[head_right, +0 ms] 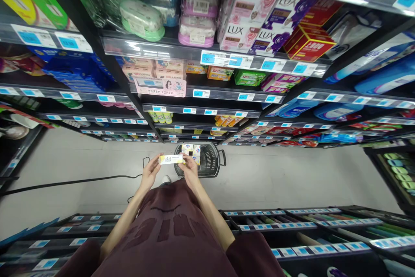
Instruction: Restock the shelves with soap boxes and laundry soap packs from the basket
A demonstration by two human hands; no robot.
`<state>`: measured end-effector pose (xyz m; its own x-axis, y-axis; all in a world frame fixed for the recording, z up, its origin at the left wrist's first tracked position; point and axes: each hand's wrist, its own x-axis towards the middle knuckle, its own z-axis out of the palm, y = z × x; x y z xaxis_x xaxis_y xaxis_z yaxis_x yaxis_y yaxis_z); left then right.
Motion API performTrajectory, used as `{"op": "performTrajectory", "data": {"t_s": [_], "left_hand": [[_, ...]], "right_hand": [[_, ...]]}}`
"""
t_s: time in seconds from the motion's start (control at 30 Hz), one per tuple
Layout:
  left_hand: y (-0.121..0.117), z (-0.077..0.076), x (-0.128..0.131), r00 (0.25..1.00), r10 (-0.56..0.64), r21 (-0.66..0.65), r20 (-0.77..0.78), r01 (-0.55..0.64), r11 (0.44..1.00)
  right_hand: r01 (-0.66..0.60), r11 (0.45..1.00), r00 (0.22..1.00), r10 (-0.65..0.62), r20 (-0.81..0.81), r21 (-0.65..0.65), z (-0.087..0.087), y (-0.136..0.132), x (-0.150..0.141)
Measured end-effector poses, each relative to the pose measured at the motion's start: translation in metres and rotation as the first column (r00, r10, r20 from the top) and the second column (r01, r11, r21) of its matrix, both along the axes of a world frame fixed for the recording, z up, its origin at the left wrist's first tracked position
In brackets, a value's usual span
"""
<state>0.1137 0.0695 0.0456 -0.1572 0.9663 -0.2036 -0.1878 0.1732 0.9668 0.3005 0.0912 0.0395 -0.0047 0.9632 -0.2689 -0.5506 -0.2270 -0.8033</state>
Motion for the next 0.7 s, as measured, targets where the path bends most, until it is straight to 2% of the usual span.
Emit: {"op": "performTrajectory", "data": {"t_s": [0.4, 0.7], "left_hand": [[0.0009, 0.0058, -0.0014, 0.999, -0.023, 0.007, -0.047, 0.023, 1.000], [0.0008, 0.0007, -0.0035, 0.996, -0.033, 0.028, -0.082, 0.035, 0.999]], "right_hand": [[-0.003, 1.000, 1.000, 0.003, 0.006, -0.004, 0.0025, 0.0000, -0.0009], [0.004, 1.000, 1.000, -0.004, 0.001, -0.018, -0.0034, 0.0003, -0.0019]]}}
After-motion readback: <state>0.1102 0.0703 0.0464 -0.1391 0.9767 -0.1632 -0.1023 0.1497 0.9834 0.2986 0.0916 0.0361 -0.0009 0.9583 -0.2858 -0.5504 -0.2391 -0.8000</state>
